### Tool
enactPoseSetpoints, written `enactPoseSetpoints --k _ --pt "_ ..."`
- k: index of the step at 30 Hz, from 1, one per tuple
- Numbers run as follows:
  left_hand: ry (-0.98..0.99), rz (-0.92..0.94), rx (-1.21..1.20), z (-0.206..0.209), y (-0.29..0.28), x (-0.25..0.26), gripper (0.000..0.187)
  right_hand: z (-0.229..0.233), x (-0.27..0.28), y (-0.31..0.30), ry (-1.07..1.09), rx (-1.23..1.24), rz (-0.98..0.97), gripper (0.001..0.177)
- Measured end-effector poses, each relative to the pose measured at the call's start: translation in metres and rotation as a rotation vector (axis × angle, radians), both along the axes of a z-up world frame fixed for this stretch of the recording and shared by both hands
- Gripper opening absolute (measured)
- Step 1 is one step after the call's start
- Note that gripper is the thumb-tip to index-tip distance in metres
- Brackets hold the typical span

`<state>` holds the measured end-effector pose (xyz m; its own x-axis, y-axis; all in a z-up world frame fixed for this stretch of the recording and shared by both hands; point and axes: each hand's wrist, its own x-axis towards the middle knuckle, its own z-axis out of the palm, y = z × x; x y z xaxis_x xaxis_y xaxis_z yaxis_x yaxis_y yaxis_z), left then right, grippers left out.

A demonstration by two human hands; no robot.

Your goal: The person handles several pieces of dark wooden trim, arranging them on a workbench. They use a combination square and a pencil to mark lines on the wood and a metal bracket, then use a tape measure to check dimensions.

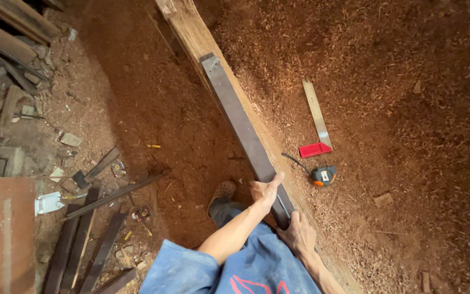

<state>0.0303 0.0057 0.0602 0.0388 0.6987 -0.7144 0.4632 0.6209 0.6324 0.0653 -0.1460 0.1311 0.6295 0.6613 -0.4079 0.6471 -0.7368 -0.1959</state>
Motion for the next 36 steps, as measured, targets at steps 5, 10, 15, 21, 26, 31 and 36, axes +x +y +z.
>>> enactPoseSetpoints --k 5,10,15,21,26,31,36 --pt "0.050 -0.020 -0.202 0.003 0.006 -0.006 0.120 0.017 -0.002 0.000 0.033 0.030 0.029 0.060" --pt "-0.233 0.199 -0.261 -0.032 0.003 -0.013 0.125 0.029 -0.008 -0.006 0.028 0.036 -0.015 0.060" --pt "-0.906 0.331 -0.491 -0.044 0.015 -0.026 0.109 0.041 -0.010 -0.020 -0.125 0.447 -0.096 0.078" --pt "-1.340 0.249 -0.749 0.003 0.037 -0.034 0.108 0.037 -0.031 -0.028 -0.033 0.340 -0.168 0.077" --pt "-1.426 0.061 -0.677 0.045 0.047 -0.033 0.103 0.021 -0.038 -0.029 -0.155 0.482 -0.160 0.081" --pt "-1.439 0.078 -0.744 0.067 0.052 -0.023 0.102 0.029 -0.036 -0.022 -0.155 0.529 -0.226 0.089" --pt "-1.499 -0.140 -0.535 0.111 0.072 -0.002 0.096 0.077 -0.032 0.000 -0.194 0.810 -0.167 0.074"
